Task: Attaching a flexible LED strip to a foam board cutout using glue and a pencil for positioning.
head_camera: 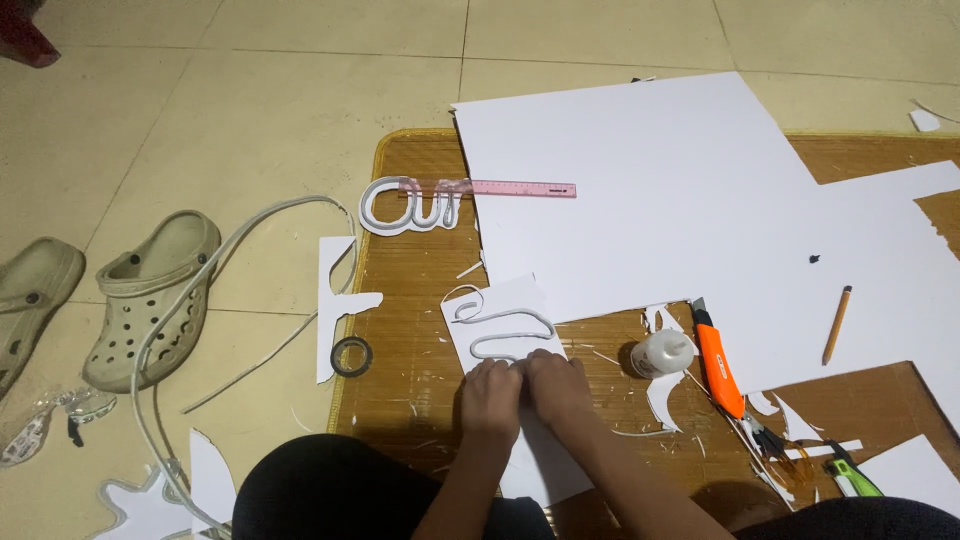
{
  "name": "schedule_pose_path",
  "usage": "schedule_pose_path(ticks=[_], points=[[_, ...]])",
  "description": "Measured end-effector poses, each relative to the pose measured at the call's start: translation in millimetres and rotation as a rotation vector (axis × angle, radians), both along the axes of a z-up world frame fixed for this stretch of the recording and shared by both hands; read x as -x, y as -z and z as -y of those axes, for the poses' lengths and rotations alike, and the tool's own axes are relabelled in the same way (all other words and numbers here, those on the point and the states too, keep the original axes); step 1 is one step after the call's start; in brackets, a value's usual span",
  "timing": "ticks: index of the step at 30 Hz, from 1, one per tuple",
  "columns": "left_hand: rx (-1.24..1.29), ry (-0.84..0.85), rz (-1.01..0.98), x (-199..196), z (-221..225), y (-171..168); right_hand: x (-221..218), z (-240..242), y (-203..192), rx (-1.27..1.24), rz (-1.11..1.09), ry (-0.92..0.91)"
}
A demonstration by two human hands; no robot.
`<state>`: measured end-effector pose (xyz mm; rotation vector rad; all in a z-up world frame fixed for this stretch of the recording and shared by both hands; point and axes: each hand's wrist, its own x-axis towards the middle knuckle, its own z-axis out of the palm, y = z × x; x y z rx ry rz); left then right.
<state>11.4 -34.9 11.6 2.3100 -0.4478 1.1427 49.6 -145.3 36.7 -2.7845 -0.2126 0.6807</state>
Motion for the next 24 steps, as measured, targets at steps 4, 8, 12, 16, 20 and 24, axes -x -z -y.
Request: schedule_pose_path(ticks=[4, 8, 12, 16, 20, 24], points=[[-0.347, -0.116, -0.941, -14.8, 2.1, 43.0, -0.4, -1.7, 2.1, 0.062, 0.004, -0.006], [-0.389, -0.141, -1.116, -18.3, -0.1, 21.6, -1.4, -4.2, -7.4, 0.058, -0.044, -0.002], [0.641, -0.014, -1.348, 1.4, -20.6, -49.8, -0.9, -2.1, -8.7, 0.042, -0.057, -0.006], [0.331, -0.13, -1.617, -13.5, -46.0, -82.4, 0.7, -2.9, -6.3, 0.075, -0.059, -0.013], [0.18, -0.073, -1.202, -16.8, -96.0, -54.2, 1.3, -2.0, -8.3, 0.029, -0.032, -0.004], [0.316, -0.03, -1.206, -17.2, -115.5, -56.2, -0.4, 2.1, 9.6, 0.0, 0.042, -0.039]])
